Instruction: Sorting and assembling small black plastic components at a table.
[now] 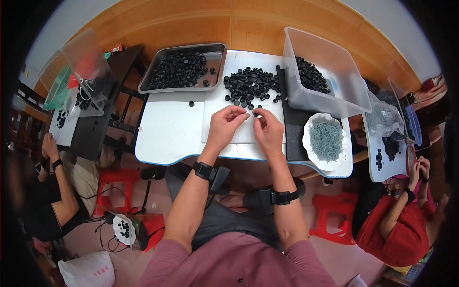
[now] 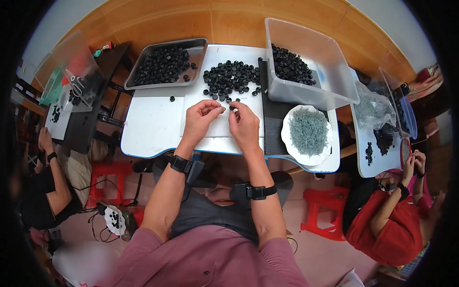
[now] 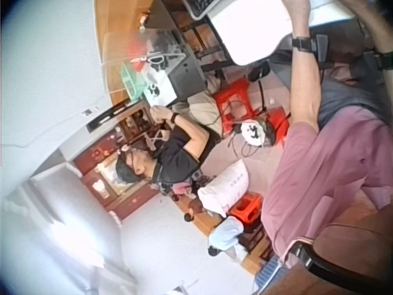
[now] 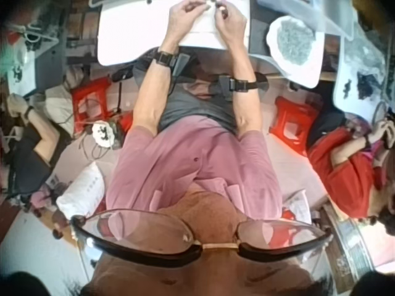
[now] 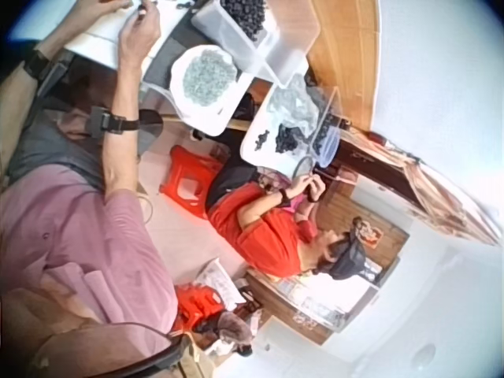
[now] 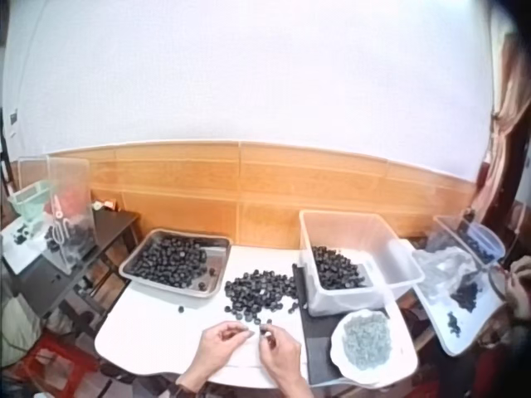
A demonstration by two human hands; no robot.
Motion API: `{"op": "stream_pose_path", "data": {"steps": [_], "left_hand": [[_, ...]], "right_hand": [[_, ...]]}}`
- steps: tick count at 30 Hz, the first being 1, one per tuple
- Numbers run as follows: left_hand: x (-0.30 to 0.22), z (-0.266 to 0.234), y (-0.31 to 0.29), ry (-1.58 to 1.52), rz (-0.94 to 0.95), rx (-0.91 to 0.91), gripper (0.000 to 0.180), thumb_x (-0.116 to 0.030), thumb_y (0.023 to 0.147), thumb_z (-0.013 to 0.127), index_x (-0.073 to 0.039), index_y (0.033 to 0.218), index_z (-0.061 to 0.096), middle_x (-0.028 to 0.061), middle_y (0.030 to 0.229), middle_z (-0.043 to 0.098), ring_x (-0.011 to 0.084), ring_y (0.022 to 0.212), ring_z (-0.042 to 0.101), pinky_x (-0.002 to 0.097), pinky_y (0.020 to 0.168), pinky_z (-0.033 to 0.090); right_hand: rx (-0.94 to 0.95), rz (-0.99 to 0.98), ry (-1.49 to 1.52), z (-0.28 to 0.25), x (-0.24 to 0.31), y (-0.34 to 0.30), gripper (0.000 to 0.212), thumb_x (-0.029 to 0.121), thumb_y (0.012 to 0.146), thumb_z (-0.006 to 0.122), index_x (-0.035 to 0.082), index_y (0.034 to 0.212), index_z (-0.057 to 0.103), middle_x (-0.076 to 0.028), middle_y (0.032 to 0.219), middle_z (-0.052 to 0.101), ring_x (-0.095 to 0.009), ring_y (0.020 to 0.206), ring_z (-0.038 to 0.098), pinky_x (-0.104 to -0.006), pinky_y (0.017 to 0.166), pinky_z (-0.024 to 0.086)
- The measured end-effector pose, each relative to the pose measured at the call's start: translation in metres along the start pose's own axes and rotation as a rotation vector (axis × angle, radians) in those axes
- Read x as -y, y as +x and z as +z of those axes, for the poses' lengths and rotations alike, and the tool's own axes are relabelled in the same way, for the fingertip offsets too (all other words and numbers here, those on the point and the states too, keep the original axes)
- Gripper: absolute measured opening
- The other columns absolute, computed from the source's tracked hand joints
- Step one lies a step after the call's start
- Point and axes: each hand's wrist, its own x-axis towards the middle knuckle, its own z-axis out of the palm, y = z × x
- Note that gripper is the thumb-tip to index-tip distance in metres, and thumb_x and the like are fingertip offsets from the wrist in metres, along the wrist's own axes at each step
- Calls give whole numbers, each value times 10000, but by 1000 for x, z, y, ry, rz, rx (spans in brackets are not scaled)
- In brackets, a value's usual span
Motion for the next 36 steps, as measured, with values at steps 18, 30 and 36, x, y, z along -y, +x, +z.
{"op": "stream_pose_path", "data": {"steps": [18,30,36], "left_hand": [[1,4,-3,209,7,-33,118,-75,924,738,14,1002,738,24,881,741,69,796,667,229,729,539],[0,3,-2,136,-7,35,107,-64,947,699,18,1014,716,29,897,744,76,828,677,229,756,538],[2,3,-2,118,8,39,103,-66,948,699,20,1003,715,37,895,748,77,832,684,230,757,541]], "right_hand": [[74,37,105,-5,4,0,213,0,842,713,22,1053,715,-94,920,716,-167,615,624,-310,568,494],[66,71,122,-5,4,1,195,-7,834,710,24,1027,721,-88,919,708,-144,607,617,-295,558,485],[67,29,108,-5,4,1,192,3,837,710,24,1028,722,-88,895,708,-144,598,619,-296,554,485]]}}
